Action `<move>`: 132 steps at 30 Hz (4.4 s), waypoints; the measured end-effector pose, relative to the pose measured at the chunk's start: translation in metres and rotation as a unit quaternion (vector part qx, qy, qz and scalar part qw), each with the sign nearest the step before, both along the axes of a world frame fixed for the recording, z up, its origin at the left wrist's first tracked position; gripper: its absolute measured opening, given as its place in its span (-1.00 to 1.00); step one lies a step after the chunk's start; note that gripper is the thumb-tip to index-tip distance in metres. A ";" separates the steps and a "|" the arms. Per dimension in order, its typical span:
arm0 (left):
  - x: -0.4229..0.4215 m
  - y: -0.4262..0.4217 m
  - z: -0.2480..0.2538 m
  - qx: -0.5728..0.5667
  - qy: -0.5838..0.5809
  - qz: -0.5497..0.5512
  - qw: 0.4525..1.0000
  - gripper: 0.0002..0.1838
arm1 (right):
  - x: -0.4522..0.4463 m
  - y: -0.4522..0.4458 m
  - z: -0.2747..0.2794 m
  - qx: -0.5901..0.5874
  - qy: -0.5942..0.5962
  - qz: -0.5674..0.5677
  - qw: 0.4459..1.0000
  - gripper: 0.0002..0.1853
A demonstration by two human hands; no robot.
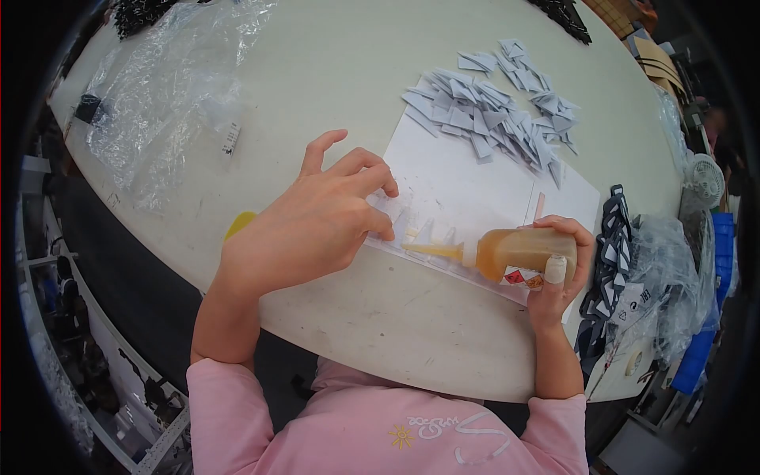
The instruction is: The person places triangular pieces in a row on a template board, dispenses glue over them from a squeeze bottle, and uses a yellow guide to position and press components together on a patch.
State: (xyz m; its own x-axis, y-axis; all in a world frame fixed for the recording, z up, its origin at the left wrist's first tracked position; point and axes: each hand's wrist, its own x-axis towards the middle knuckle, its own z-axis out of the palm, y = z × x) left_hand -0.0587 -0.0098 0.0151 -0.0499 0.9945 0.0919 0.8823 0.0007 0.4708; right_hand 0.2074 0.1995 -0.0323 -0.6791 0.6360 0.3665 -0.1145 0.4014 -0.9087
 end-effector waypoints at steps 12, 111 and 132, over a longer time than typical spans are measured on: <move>0.000 0.000 0.000 0.002 0.003 0.003 1.000 -0.64 | -0.002 0.002 0.008 -0.127 -0.004 0.011 0.992 -0.48; -0.007 0.007 0.004 0.162 0.058 0.186 0.967 -0.71 | -0.015 -0.016 0.020 0.000 -0.028 -0.082 0.996 -0.44; -0.006 0.007 -0.001 0.169 0.071 0.183 0.966 -0.73 | -0.015 -0.017 0.021 0.006 -0.038 -0.068 0.997 -0.44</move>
